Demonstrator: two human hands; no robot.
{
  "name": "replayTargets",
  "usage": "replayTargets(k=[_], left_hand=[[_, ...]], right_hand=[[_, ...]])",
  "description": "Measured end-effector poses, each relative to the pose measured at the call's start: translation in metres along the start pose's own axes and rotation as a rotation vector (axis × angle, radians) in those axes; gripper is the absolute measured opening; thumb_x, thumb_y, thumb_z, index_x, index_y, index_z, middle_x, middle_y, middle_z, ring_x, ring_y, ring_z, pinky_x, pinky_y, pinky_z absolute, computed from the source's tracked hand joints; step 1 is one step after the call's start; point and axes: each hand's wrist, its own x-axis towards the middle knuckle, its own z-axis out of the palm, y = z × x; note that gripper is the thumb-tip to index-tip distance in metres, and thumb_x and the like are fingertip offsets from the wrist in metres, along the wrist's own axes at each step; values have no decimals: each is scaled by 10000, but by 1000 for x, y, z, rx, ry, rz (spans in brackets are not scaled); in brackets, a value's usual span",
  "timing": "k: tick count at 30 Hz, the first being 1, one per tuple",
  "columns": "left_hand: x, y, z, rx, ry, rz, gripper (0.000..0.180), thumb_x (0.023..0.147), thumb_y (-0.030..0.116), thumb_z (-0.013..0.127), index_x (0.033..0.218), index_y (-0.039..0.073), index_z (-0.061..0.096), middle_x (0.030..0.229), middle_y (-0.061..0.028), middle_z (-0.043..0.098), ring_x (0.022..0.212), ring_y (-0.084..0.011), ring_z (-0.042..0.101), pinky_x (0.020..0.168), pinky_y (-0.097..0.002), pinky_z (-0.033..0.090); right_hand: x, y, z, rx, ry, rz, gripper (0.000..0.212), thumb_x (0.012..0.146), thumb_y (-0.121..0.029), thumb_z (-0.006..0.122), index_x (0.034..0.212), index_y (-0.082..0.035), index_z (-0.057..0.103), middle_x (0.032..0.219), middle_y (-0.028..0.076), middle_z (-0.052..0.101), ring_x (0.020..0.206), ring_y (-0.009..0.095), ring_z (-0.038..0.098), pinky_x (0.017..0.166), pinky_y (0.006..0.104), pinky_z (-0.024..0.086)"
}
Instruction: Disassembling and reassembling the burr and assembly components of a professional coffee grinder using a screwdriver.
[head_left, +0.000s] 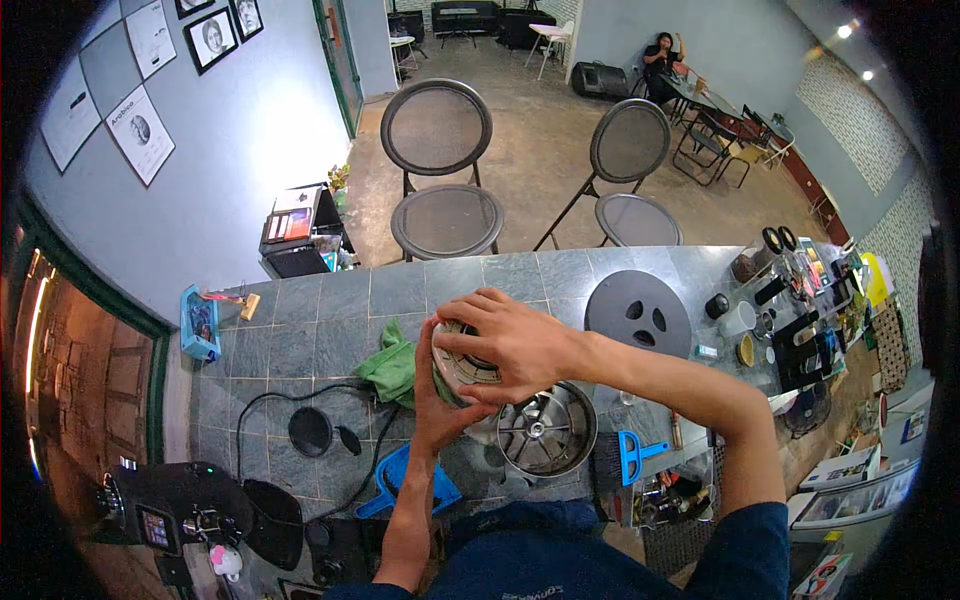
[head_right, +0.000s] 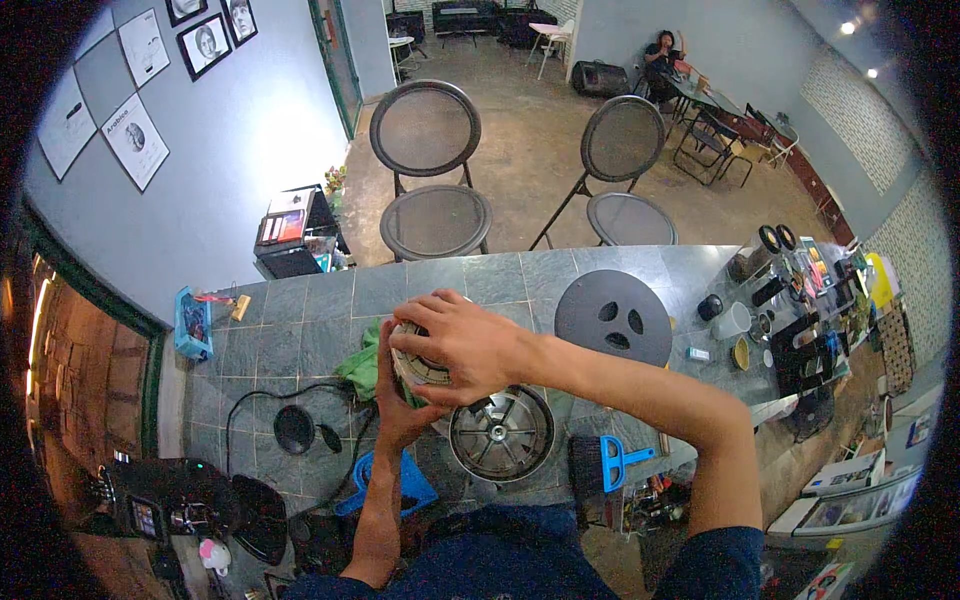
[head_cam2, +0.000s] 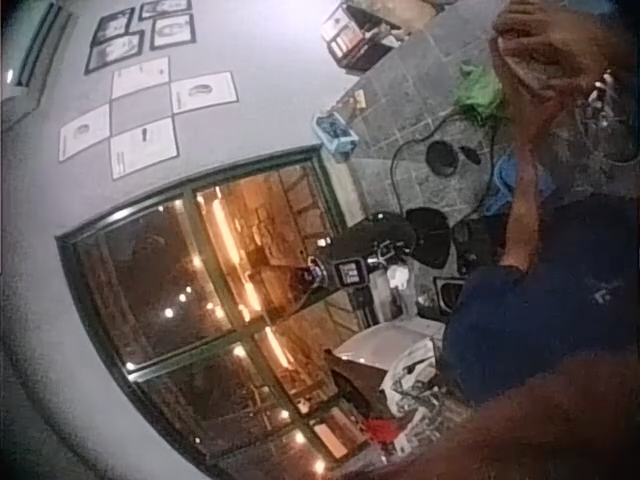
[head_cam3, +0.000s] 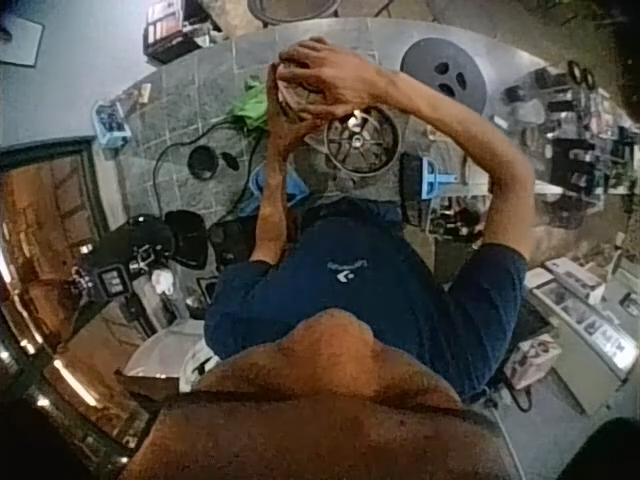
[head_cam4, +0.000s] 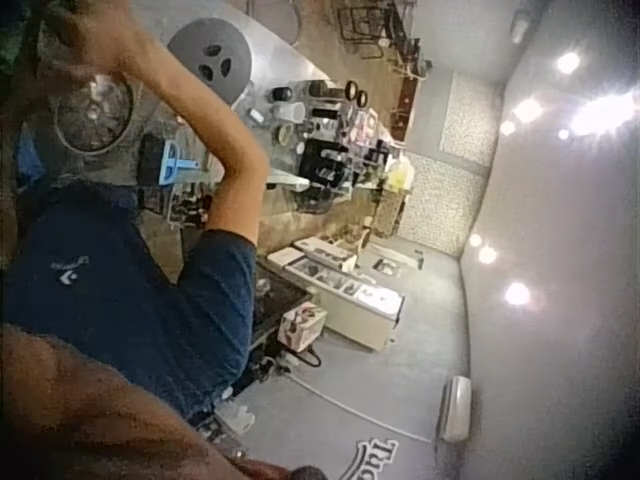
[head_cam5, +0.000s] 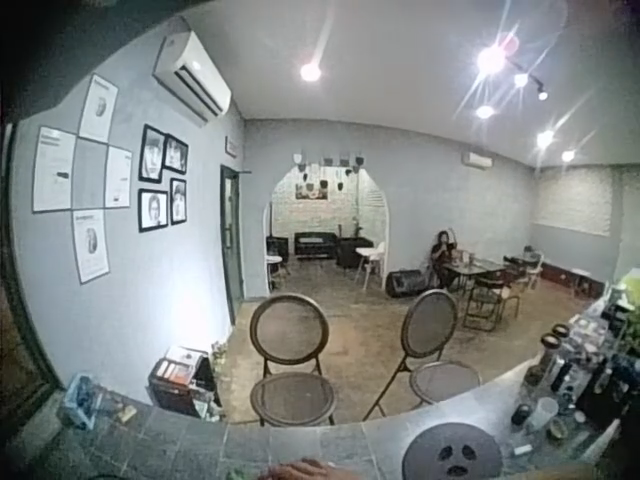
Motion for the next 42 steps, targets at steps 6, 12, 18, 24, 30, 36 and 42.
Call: replayTargets(k=[6, 12, 18, 24, 30, 36, 42], left_hand=[[-5, -13, -4, 137, 34, 50, 1419, 623, 321, 1038, 1709, 55, 163, 1721, -169, 290, 1561, -326, 362, 1268, -477, 357], [-1, -32, -11, 250, 32, 181, 1365, 633, 363, 1029, 1689, 37, 228, 1716, -173, 307, 1577, -343, 335, 1284, -486, 294], [0, -9, -10, 330, 21, 109, 1360, 625, 339, 1031, 1685, 39, 235, 1699, -172, 342, 1578, -336, 332, 1293, -491, 282], [0, 2, -1, 121, -5, -24, 1418, 624, 279, 1037, 1706, 49, 150, 1701, -170, 329, 1559, -328, 366, 1277, -490, 337], [-3, -7, -5, -76, 0, -45, 1444, 615, 241, 1044, 1711, 54, 123, 1699, -167, 322, 1549, -317, 380, 1278, -477, 344], [0, -16, -5, 184, 7, 100, 1401, 602, 287, 1051, 1696, 48, 211, 1704, -170, 327, 1578, -340, 335, 1283, -485, 318], [2, -25, -22, 533, -39, 355, 1318, 653, 338, 1017, 1685, 30, 256, 1739, -157, 289, 1567, -328, 358, 1284, -476, 317]], right_hand=[[3, -55, 17, -349, -10, 511, 772, 916, -601, 723, 1524, -157, 550, 1550, 311, 456, 1379, 561, 473, 1020, 707, 425], [31, -68, 45, -523, 21, 802, 813, 974, -604, 636, 1496, 9, 525, 1504, 342, 475, 1345, 540, 493, 964, 677, 448], [20, -53, 41, -460, 82, 626, 644, 971, -442, 639, 1396, 39, 580, 1382, 297, 554, 1277, 449, 537, 975, 644, 434], [3, -30, 15, -203, 93, 305, 688, 885, -379, 769, 1422, 2, 570, 1464, 224, 533, 1309, 415, 525, 1071, 590, 424], [2, 4, 5, 5, -15, -33, 669, 894, -427, 748, 1402, -23, 584, 1488, 197, 535, 1338, 406, 526, 1101, 646, 399], [1, -51, 13, -327, 5, 587, 887, 902, -593, 742, 1527, -18, 484, 1526, 287, 480, 1456, 484, 433, 1147, 644, 379], [23, -63, 31, -340, 32, 823, 903, 901, -621, 728, 1495, 15, 484, 1445, 318, 484, 1366, 474, 465, 1131, 592, 369]])
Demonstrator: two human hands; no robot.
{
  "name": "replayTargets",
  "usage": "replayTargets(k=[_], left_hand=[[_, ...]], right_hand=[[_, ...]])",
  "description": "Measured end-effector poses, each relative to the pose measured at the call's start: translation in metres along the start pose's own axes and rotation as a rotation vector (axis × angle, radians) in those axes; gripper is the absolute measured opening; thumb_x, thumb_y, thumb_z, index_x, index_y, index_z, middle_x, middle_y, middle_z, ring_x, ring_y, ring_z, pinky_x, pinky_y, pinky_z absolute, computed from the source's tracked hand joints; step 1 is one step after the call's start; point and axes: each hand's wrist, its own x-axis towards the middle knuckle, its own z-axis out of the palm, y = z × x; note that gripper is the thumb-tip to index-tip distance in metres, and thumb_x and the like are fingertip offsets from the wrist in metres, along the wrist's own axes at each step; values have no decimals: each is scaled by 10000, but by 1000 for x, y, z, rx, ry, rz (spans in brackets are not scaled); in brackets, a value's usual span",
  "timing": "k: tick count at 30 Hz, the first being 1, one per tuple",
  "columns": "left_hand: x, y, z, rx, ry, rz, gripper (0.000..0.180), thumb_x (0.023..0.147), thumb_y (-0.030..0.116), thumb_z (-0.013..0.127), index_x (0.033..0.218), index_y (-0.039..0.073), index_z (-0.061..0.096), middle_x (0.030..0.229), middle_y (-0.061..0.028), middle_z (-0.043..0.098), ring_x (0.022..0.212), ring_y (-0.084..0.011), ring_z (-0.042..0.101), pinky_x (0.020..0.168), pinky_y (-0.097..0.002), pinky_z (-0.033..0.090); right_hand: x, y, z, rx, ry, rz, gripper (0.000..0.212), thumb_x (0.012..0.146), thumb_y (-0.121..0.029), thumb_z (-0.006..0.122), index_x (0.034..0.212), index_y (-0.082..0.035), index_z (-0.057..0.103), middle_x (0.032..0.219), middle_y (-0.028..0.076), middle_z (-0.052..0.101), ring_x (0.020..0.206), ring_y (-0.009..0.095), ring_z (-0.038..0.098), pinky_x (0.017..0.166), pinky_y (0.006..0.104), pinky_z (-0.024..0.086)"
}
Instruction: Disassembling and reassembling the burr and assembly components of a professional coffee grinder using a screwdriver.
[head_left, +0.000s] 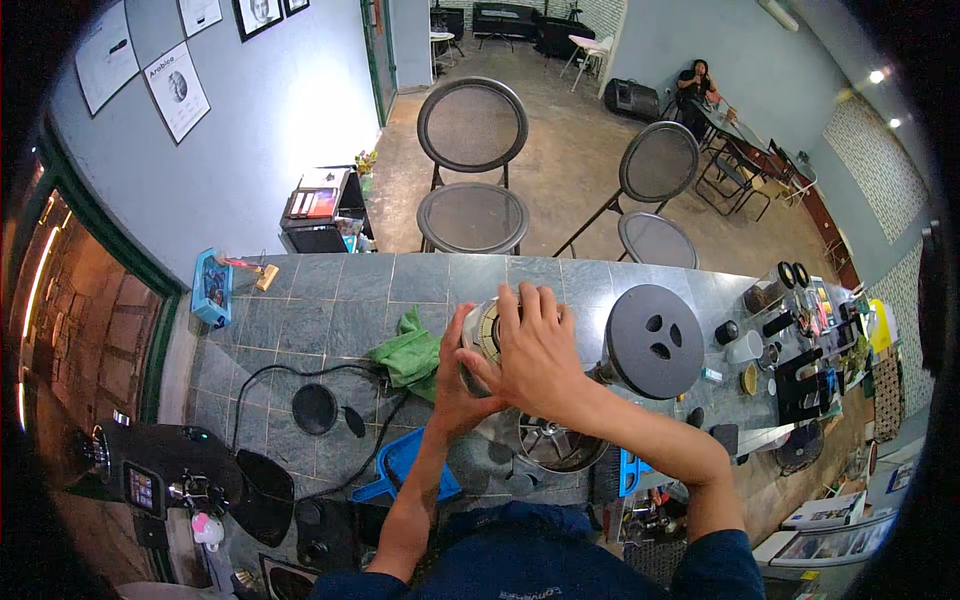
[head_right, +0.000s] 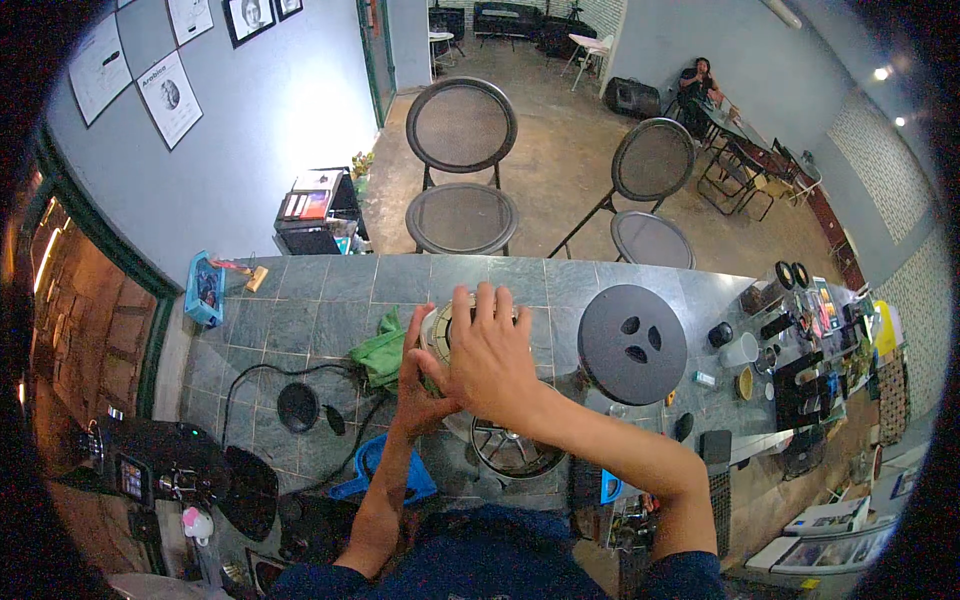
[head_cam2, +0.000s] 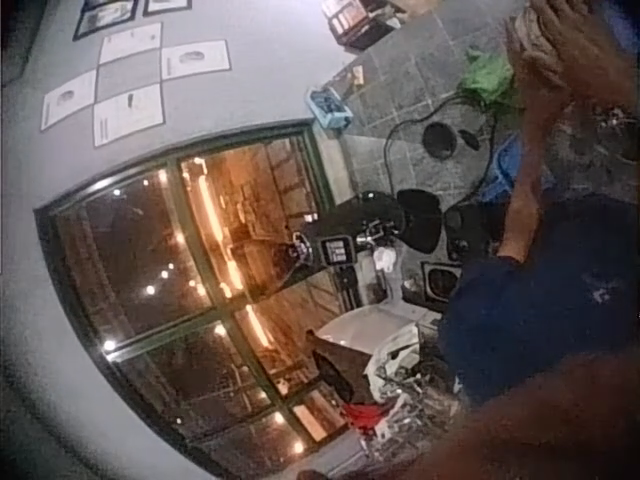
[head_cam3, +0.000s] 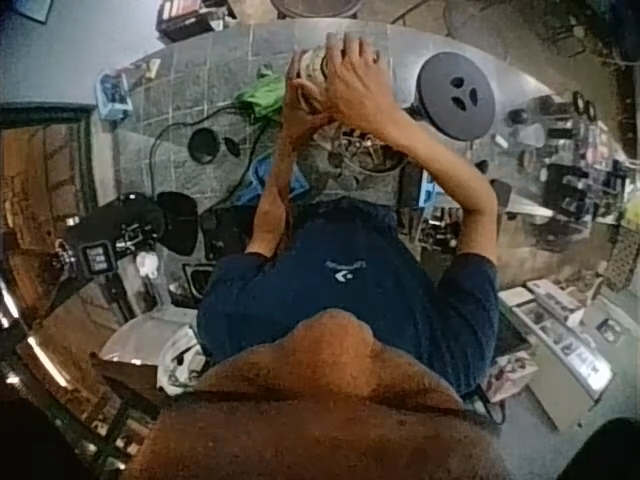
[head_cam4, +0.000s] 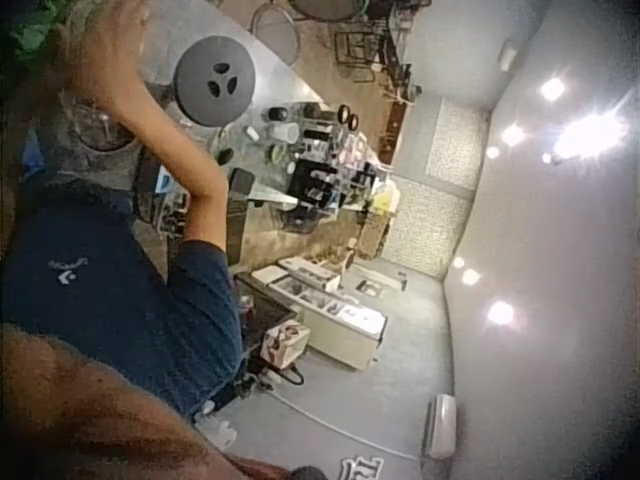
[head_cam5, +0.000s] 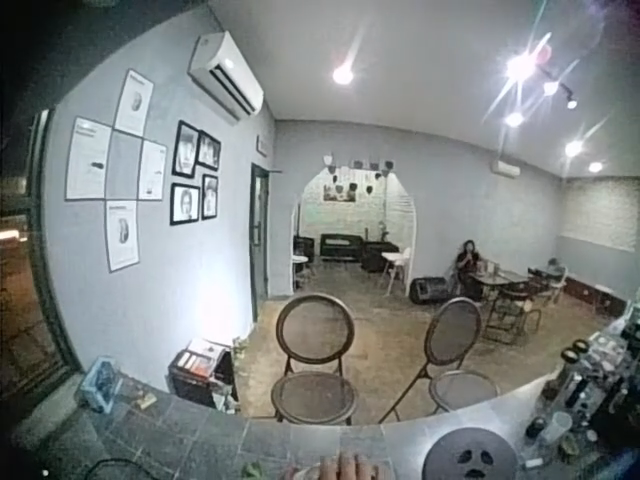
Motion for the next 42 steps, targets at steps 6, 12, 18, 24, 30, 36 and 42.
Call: replayTargets(k=[6, 12, 18, 24, 30, 36, 42], left_hand=[[11, 32, 2, -370, 28, -306, 1395, 602, 289, 1042, 1692, 39, 209, 1704, -152, 332, 1563, -326, 354, 1282, -472, 322], [7, 28, 5, -453, 41, -362, 1401, 639, 286, 1034, 1703, 32, 158, 1698, -177, 307, 1554, -312, 366, 1275, -456, 337], [5, 22, 5, -453, 5, -347, 1431, 634, 340, 1043, 1703, 24, 146, 1705, -181, 299, 1554, -320, 369, 1275, -467, 328], [12, 24, -12, -355, -6, -248, 1162, 795, 534, 925, 1653, 17, 338, 1657, -187, 424, 1550, -326, 379, 1262, -476, 331], [70, 22, -11, -400, -20, -324, 662, 1180, 486, 320, 1361, -35, 685, 1362, -197, 710, 1318, -292, 629, 1160, -428, 458], [79, 5, 8, -552, 110, -336, 569, 1186, 348, 375, 1058, -68, 742, 1226, -204, 748, 1128, -256, 705, 1035, -375, 525], [67, -1, 7, -470, 202, -175, 502, 1177, 277, 394, 1045, -73, 728, 1175, -179, 713, 1164, -260, 663, 1043, -390, 510]], right_hand=[[5, 30, 7, 156, 145, -288, 766, 829, -421, 776, 1438, -14, 551, 1383, 248, 541, 1284, 451, 520, 1132, 565, 375], [39, 64, -14, 428, -138, -675, 779, 713, -423, 822, 1363, -33, 642, 1404, 168, 581, 1305, 381, 560, 1163, 568, 376], [41, 67, -23, 274, -104, -772, 893, 695, -451, 840, 1453, -52, 591, 1448, 174, 575, 1379, 394, 533, 1211, 522, 370], [-17, 57, -23, 387, -2, -138, 1183, 792, -563, 873, 1608, 59, 282, 1450, 316, 539, 1437, 483, 486, 1189, 526, 413], [-59, 43, -19, 311, 108, 89, 1011, 808, -572, 877, 1446, 91, 460, 1251, 308, 661, 1149, 468, 679, 942, 516, 567], [-56, 38, -22, 421, 127, 136, 976, 781, -486, 913, 1441, 90, 483, 1137, 302, 726, 989, 458, 748, 818, 525, 599], [-55, 48, -31, 476, -8, 169, 1029, 780, -451, 911, 1507, 101, 438, 1140, 327, 730, 968, 464, 756, 825, 518, 606]])
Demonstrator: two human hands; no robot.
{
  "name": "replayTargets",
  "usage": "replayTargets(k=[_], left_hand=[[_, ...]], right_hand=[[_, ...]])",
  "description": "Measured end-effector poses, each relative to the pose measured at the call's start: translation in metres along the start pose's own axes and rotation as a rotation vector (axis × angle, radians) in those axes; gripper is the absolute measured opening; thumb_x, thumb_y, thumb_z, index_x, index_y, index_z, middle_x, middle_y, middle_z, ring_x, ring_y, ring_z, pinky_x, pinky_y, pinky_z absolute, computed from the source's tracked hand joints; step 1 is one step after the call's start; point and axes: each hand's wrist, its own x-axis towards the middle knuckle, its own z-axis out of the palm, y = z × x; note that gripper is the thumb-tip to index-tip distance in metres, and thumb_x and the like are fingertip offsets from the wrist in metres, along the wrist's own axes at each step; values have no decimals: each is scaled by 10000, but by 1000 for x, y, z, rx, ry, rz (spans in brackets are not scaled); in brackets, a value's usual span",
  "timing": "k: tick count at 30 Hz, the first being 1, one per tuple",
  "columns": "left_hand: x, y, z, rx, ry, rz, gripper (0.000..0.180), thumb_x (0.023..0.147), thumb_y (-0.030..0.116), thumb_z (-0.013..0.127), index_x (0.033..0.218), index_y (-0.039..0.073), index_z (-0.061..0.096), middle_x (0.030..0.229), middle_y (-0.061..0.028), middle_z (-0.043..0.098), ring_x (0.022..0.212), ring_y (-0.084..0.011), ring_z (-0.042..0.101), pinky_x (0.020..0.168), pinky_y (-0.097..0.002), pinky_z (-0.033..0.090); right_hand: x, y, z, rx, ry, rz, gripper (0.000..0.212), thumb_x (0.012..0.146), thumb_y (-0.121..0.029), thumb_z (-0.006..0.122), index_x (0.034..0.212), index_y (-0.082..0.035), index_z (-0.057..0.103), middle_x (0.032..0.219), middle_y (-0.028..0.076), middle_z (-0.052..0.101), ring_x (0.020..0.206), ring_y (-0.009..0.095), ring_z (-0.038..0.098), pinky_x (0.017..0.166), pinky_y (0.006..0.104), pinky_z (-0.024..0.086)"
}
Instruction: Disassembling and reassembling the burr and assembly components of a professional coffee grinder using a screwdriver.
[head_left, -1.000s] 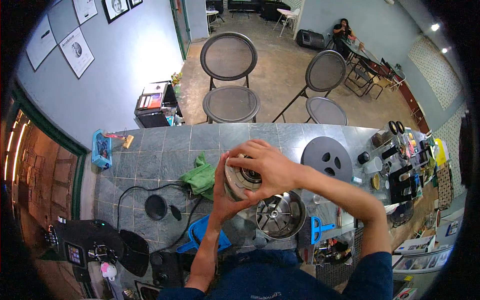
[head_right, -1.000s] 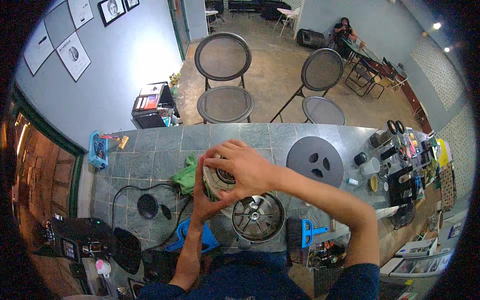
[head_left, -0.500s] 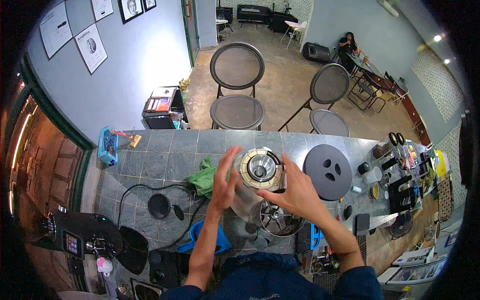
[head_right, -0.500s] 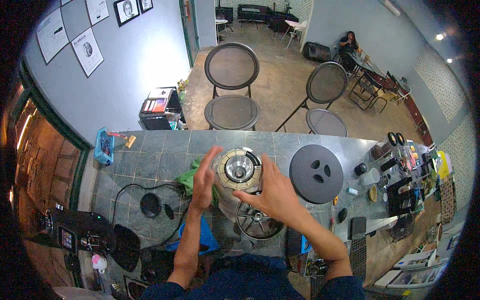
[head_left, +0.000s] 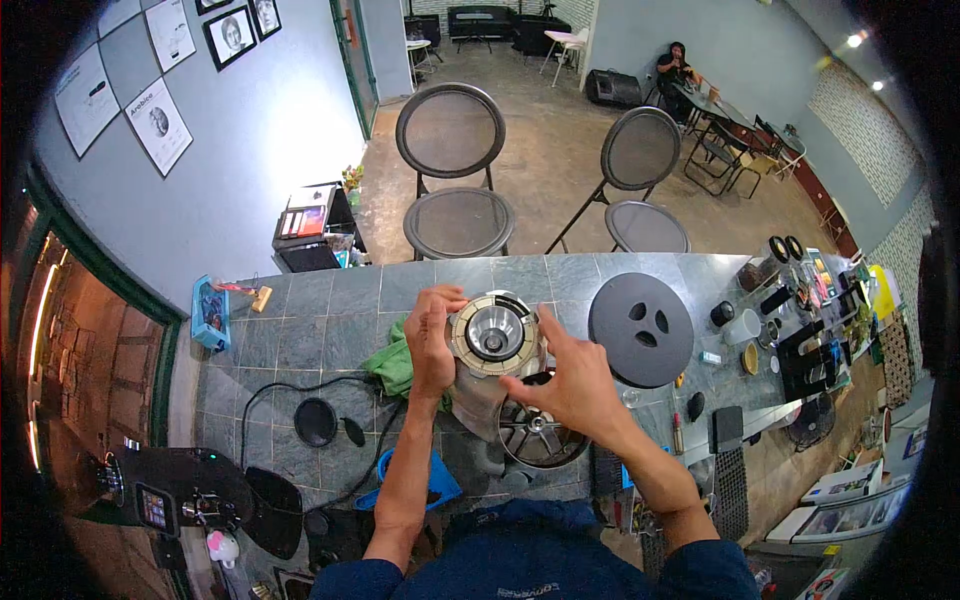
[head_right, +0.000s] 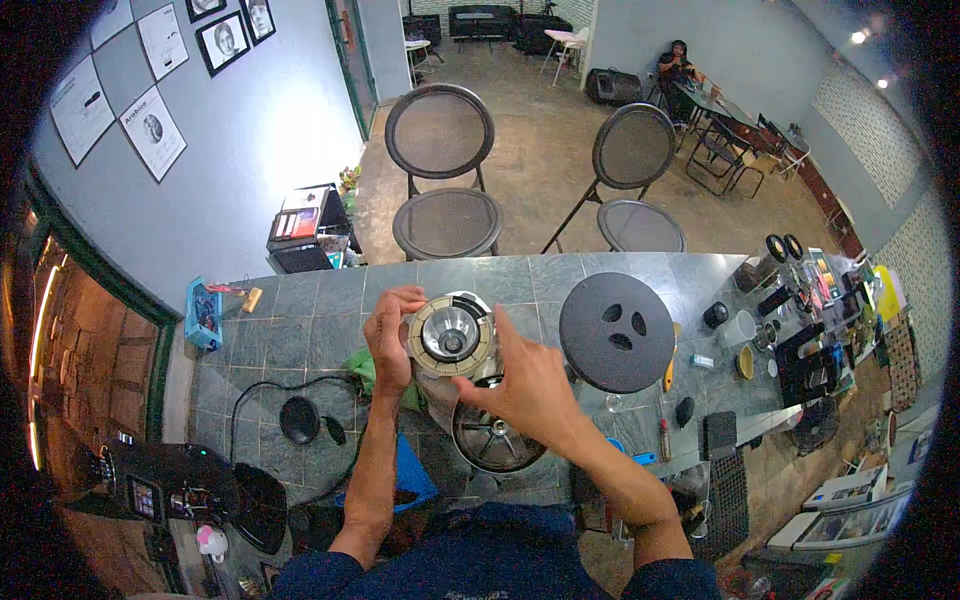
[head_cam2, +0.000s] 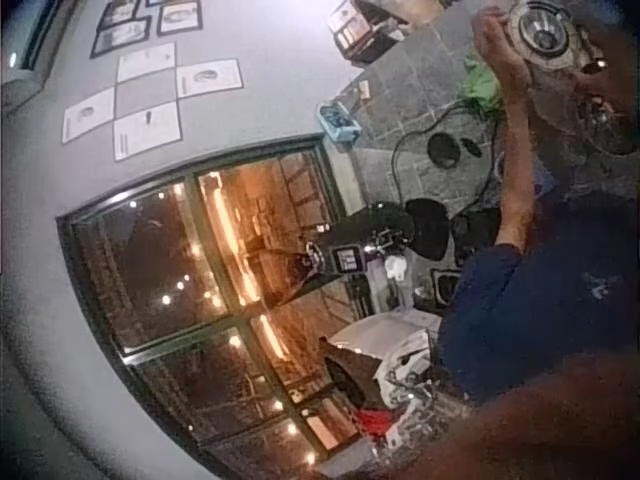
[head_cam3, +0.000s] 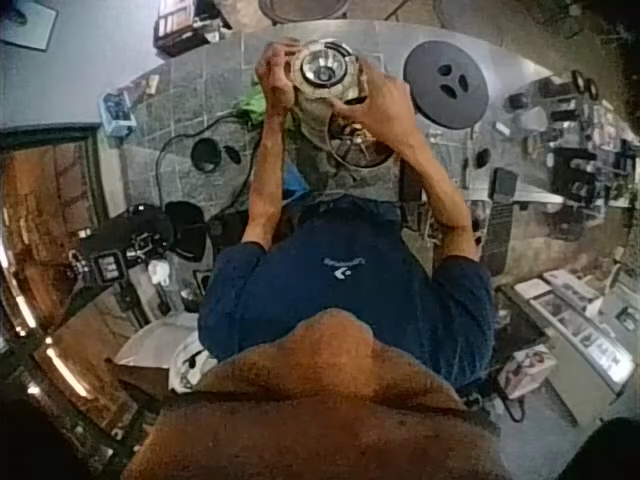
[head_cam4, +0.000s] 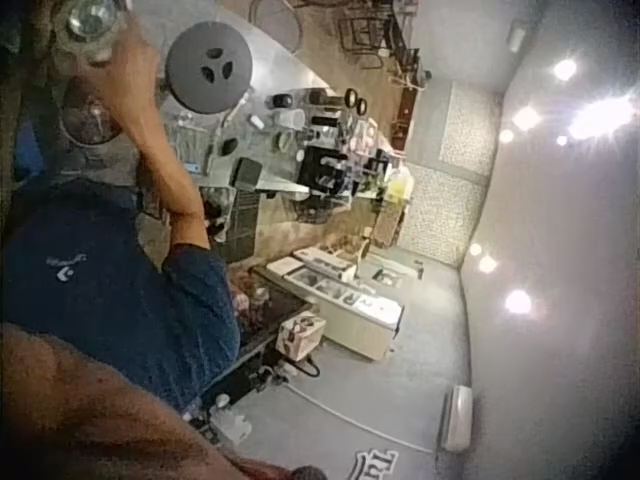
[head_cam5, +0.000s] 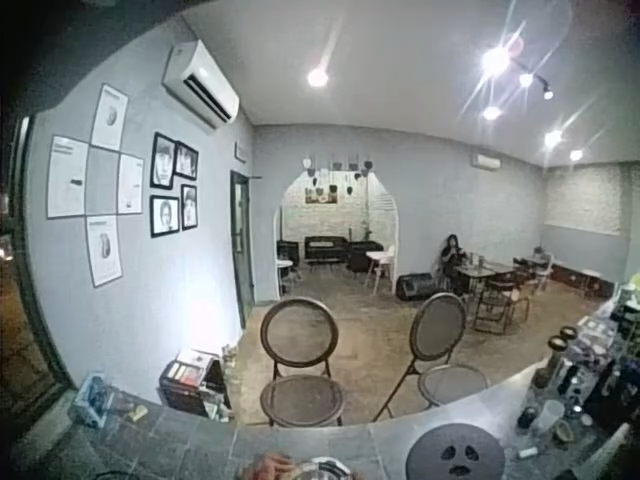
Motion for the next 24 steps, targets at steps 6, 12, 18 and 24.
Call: replayTargets(k=[6, 12, 18, 24], left_hand=[[-19, 30, 22, 398, 213, 103, 330, 1103, 143, 496, 943, -82, 676, 1053, -179, 668, 1018, -295, 637, 942, -406, 498], [-51, 58, 30, 632, 315, 96, 268, 1084, 115, 544, 985, -98, 672, 1049, -159, 615, 978, -278, 632, 885, -402, 535], [-66, 76, 45, 738, 352, 109, 203, 1042, 112, 614, 941, -51, 680, 1025, -155, 629, 976, -308, 636, 892, -440, 498], [-84, 87, 61, 776, 337, 121, 104, 992, 33, 660, 934, -52, 672, 1034, -153, 636, 999, -317, 642, 891, -435, 505]], right_hand=[[-3, 43, 11, 254, 114, -134, 921, 840, -285, 912, 1549, 71, 444, 1127, 331, 741, 959, 425, 779, 794, 472, 615], [-5, 46, 3, 301, 70, 50, 499, 930, -142, 836, 1365, 46, 679, 1167, 288, 759, 875, 203, 779, 767, 349, 594], [13, 47, -11, 352, 40, 8, 275, 980, -123, 775, 1219, 12, 776, 1034, 247, 798, 810, 98, 709, 682, 310, 576], [31, 52, -18, 501, -21, 207, 228, 988, -117, 767, 1173, 9, 810, 827, 80, 795, 684, 97, 721, 484, 254, 535]])
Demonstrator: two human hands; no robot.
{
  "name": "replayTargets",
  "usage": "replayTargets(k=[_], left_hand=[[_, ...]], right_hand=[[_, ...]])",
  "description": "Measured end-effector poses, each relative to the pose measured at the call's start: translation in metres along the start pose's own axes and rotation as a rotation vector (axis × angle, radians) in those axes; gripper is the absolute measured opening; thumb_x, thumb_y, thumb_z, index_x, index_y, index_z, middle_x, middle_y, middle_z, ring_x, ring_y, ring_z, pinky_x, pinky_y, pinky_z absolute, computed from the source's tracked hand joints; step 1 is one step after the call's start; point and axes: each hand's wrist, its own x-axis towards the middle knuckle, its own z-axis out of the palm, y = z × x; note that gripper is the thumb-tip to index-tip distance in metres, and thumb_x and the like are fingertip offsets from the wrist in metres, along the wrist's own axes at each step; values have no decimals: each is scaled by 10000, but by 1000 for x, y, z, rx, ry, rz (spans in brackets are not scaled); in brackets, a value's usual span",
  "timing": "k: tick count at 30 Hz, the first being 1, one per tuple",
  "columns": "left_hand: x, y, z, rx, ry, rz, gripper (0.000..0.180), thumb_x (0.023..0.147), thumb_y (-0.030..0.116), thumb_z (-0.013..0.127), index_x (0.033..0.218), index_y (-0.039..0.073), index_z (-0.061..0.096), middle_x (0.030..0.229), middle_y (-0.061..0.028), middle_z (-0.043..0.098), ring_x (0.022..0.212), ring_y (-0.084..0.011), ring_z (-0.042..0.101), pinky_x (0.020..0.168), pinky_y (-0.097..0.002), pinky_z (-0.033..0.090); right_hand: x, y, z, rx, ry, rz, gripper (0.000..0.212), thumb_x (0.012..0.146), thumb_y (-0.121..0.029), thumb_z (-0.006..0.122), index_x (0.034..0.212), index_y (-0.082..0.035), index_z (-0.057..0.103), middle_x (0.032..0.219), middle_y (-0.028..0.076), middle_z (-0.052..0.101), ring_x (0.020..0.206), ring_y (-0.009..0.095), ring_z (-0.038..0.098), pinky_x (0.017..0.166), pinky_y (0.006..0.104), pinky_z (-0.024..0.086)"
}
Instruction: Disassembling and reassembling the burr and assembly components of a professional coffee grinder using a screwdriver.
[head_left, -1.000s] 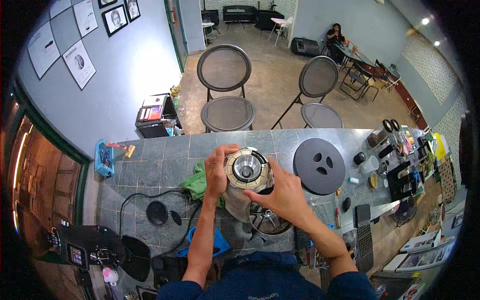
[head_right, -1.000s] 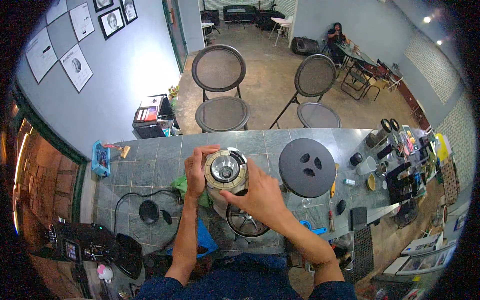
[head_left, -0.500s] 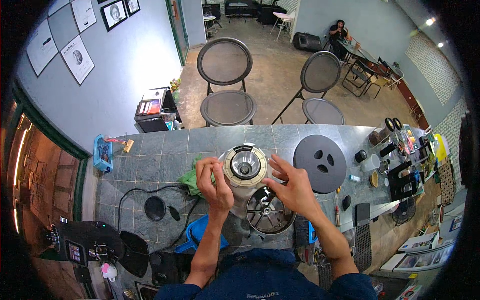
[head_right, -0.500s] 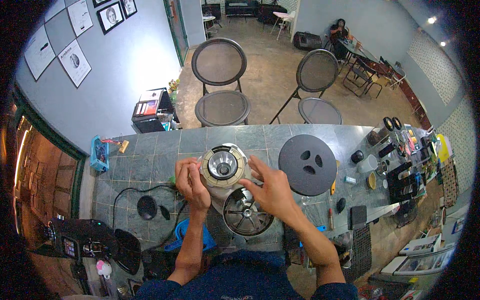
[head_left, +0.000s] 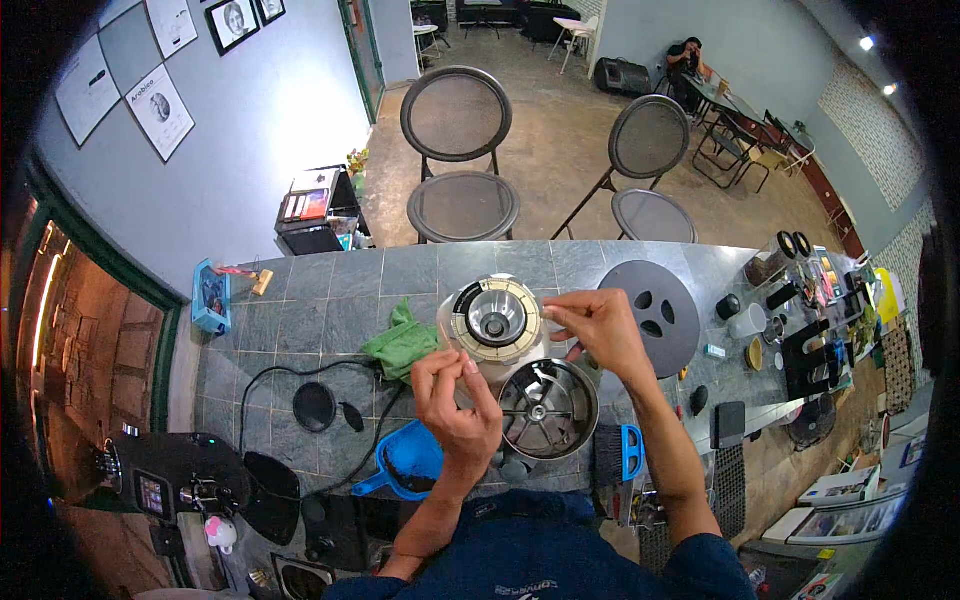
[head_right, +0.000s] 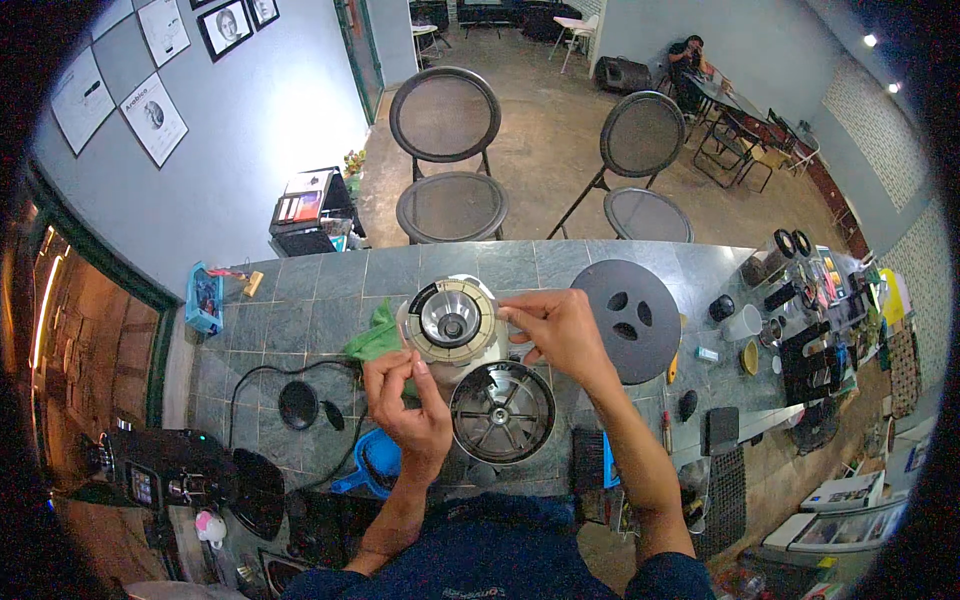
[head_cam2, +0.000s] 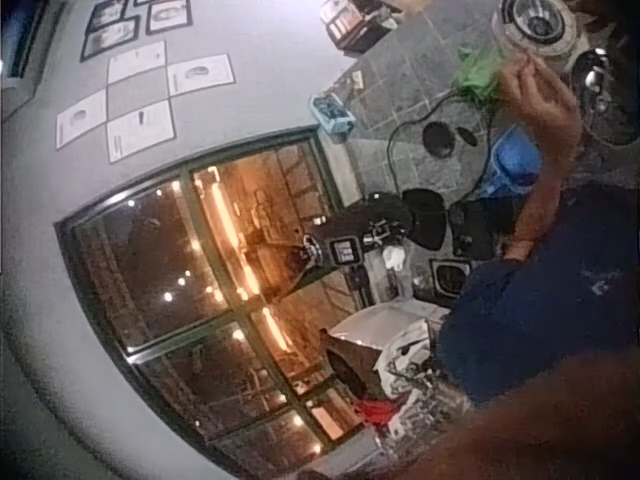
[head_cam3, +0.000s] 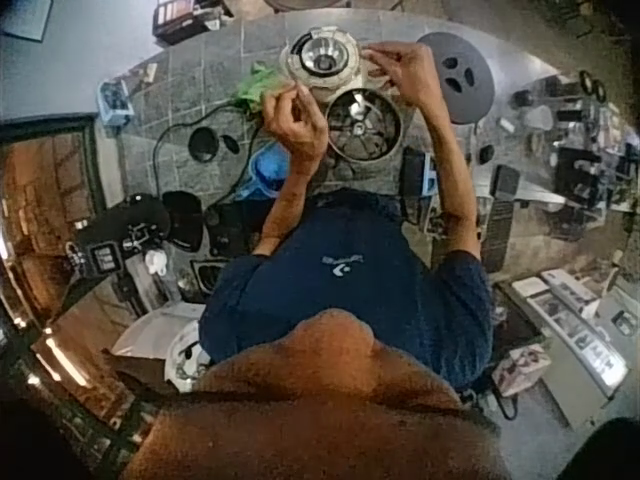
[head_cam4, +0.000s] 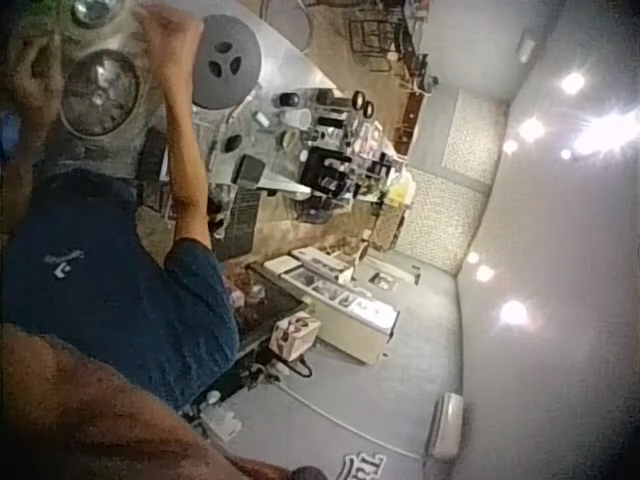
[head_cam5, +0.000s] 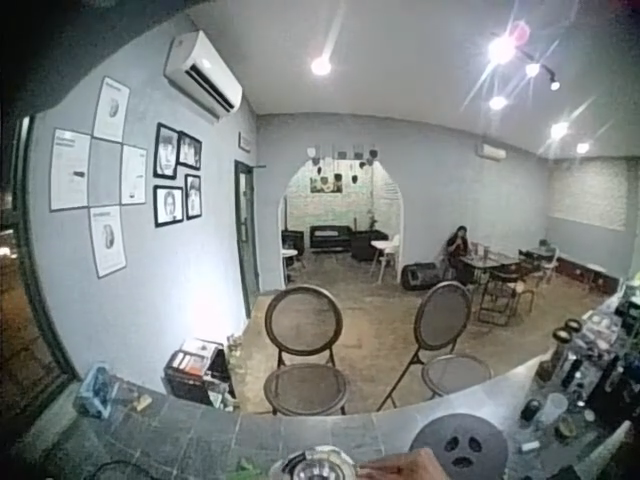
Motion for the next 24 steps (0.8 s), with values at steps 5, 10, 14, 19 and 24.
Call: replayTargets(k=[5, 10, 14, 19, 24], left_hand=[[1, 13, -11, -2, -66, -18, 75, 965, -11, 686, 985, -80, 708, 1033, -151, 639, 999, -301, 651, 891, -410, 514], [3, 16, -15, -18, -112, -79, 104, 941, -23, 708, 1014, -91, 741, 1028, -154, 638, 997, -298, 655, 882, -404, 522], [-6, 19, -14, -65, -149, -109, 121, 918, -35, 729, 1011, -103, 766, 1031, -159, 630, 1010, -303, 653, 877, -397, 526], [-16, 32, -7, -91, -206, -69, 137, 932, -35, 722, 1042, -103, 767, 1029, -146, 604, 1008, -280, 628, 916, -388, 508], [-18, 37, 1, -28, -195, -7, 129, 941, -11, 728, 1029, -95, 771, 1005, -135, 606, 976, -263, 629, 888, -377, 510]], right_hand=[[14, 4, -7, -69, -76, 15, 360, 988, -182, 782, 1308, -20, 759, 1061, 108, 804, 954, 179, 775, 747, 301, 637], [40, 48, -2, 170, -277, -341, 430, 1026, -207, 727, 1415, -28, 686, 1459, 153, 663, 1371, 249, 598, 1110, 402, 515], [44, 49, 8, 308, -284, -258, 370, 1051, -211, 700, 1351, 6, 716, 1464, 185, 659, 1375, 256, 598, 1151, 398, 482], [67, 45, 14, 173, -129, -177, 315, 997, -207, 788, 1196, 37, 796, 1067, 121, 812, 908, 121, 724, 823, 281, 602], [76, 61, 15, 171, -79, -118, 255, 976, -215, 819, 1059, 25, 834, 950, 70, 808, 843, 101, 707, 791, 270, 587]])
